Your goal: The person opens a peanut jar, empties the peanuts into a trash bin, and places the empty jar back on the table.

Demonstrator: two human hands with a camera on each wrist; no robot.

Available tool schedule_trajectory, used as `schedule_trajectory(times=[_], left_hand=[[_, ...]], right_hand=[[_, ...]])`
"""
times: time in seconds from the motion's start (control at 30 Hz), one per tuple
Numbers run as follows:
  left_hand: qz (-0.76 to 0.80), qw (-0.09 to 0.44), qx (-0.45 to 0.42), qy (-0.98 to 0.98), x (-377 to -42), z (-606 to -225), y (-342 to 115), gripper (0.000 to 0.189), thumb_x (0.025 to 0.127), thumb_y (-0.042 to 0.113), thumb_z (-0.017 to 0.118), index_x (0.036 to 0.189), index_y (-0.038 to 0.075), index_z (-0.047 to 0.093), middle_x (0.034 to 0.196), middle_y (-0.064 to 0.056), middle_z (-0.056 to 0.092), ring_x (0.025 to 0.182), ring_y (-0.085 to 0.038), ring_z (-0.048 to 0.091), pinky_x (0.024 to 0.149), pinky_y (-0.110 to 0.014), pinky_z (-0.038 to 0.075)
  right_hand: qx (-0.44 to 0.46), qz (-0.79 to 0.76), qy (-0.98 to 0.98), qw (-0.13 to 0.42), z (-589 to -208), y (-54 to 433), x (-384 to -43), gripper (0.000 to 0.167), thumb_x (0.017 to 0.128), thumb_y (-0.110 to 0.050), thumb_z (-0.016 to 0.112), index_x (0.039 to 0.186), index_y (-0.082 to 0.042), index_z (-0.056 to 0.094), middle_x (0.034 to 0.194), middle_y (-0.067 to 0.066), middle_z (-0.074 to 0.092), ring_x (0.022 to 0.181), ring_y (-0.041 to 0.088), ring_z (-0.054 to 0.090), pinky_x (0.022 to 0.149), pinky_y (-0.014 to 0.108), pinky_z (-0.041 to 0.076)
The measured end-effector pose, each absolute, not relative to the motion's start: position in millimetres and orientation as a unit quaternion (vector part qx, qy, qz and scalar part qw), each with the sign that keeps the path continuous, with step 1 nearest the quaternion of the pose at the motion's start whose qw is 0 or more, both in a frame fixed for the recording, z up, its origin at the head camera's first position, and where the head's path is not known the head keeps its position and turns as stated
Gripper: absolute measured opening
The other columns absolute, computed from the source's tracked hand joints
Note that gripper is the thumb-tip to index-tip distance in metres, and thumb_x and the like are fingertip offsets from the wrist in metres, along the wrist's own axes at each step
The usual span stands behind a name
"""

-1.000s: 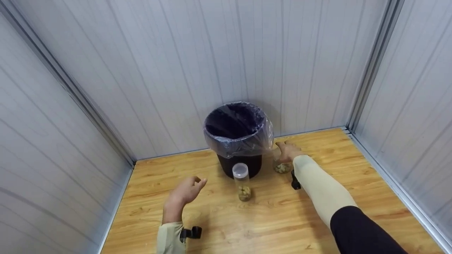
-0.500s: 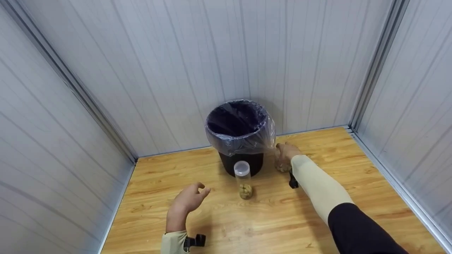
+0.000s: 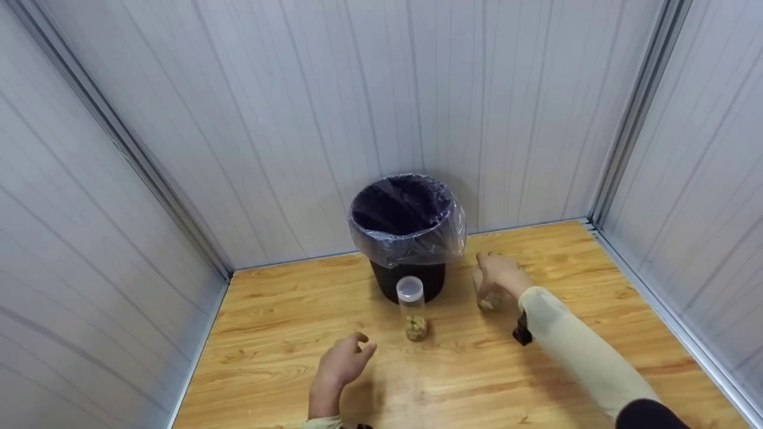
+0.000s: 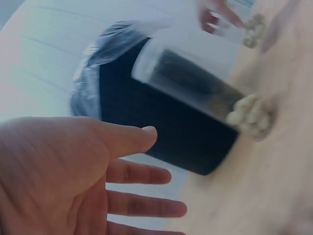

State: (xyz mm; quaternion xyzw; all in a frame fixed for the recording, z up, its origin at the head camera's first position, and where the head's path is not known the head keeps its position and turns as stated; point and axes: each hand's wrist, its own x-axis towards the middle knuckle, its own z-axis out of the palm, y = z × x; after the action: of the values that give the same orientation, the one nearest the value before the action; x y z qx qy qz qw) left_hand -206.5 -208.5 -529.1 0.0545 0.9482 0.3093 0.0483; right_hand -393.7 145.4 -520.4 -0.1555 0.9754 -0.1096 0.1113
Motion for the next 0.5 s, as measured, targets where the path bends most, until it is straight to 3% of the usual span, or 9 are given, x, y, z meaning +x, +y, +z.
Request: schedule_trajectory(times=[0.17, 0.3, 0.5], left_hand=[[0.36, 0.064, 0.072, 0.928, -201, -557, -189, 0.039, 0.097, 0.034, 0.058, 0.115, 0.001, 0.063, 0.093, -0.009, 0.067, 0.082, -0.024, 0.063, 0.069, -0.046, 0.052], [0.383, 0.074, 0.082, 0.917, -198, -574, -174, 0.033, 0.096, 0.029, 0.06, 0.114, 0.002, 0.064, 0.091, -0.006, 0.065, 0.081, -0.024, 0.062, 0.069, -0.046, 0.051], [0.441, 0.088, 0.102, 0.887, -201, -593, -157, 0.025, 0.096, 0.02, 0.061, 0.115, 0.003, 0.065, 0.091, 0.0, 0.065, 0.08, -0.019, 0.062, 0.068, -0.04, 0.052]], right_hand=[[-0.183, -0.084, 0.978, 0.061, -511, 137, -357, 0.097, 0.056, -0.035, 0.092, 0.134, 0.003, 0.048, 0.124, 0.028, 0.054, 0.105, 0.044, 0.056, 0.077, 0.058, 0.051], [-0.207, -0.093, 0.973, 0.03, -509, 128, -325, 0.095, 0.051, -0.042, 0.094, 0.125, 0.0, 0.053, 0.106, 0.015, 0.058, 0.091, 0.034, 0.059, 0.071, 0.05, 0.053], [-0.218, -0.111, 0.969, -0.002, -509, 116, -283, 0.104, 0.045, -0.053, 0.092, 0.129, -0.004, 0.053, 0.112, 0.017, 0.057, 0.087, 0.033, 0.059, 0.068, 0.051, 0.052]])
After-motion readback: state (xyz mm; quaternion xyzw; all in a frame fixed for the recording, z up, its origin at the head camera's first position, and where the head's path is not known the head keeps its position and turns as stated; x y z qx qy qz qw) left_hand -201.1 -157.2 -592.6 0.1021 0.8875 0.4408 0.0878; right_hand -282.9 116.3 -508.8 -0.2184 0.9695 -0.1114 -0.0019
